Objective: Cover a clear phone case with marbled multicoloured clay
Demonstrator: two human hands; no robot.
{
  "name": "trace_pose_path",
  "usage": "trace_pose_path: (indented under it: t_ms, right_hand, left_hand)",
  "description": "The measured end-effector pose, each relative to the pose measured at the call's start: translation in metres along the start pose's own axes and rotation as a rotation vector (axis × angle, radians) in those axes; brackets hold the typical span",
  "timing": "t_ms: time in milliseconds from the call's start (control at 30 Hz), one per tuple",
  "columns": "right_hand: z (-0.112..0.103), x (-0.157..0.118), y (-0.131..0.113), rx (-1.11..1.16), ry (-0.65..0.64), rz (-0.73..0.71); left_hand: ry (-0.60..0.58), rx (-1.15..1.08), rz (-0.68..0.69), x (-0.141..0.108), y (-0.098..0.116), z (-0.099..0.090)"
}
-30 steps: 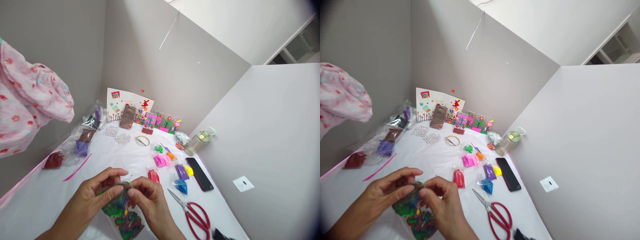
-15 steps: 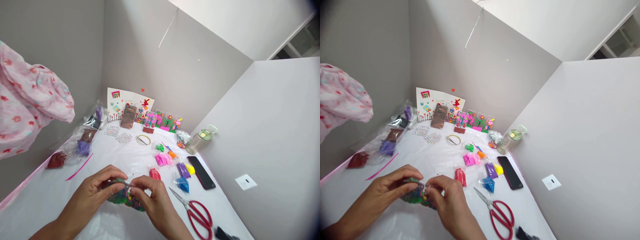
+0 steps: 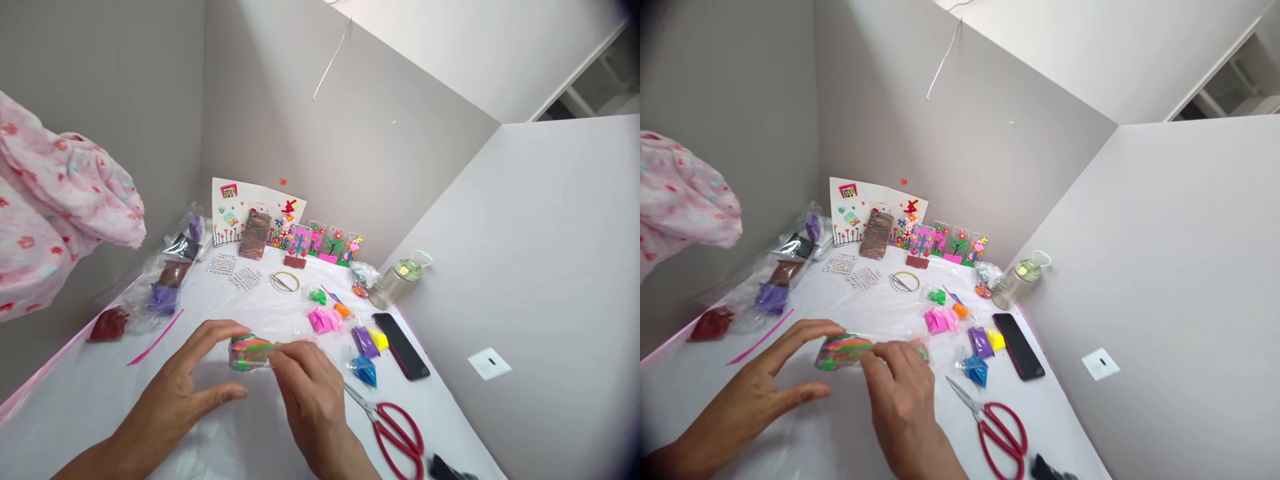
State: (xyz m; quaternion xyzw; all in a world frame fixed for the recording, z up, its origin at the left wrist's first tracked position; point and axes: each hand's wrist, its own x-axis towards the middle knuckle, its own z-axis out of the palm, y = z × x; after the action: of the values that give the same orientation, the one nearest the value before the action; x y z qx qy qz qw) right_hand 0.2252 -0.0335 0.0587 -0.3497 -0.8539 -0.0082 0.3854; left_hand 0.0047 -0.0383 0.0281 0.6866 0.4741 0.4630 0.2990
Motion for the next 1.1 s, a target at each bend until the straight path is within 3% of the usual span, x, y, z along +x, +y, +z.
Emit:
trace_pose_path:
  t_ms: [167,333,833,933,1100]
  right_hand:
    - [-0.008,-0.001,-0.004,-0.171,0.134,-0.178]
    - [-0.007,0.005,-0.007,-0.218,0.265,-0.268]
    - [-0.001,0.002,-0.002,-0.149,0.167,-0.260]
    - [0.000,0.001,0.000,-0.195,0.163,-0.238]
    - [-0.002,-0.002,0.002,-0.336,0.237,-0.143]
  left_hand:
    - [0.152,0.008,-0.074,-0.006,-0.008,0.000]
    - [0.164,0.121,0.142,-0.010,-0.001,0.000]
    - [0.163,0.333,0.566,-0.002,0.003,-0.001]
    - [0.072,0.163,0.408,-0.004,0.002,0.005]
    - [-0.041,-0.368,-0.302,-0.002,0.006,0.018]
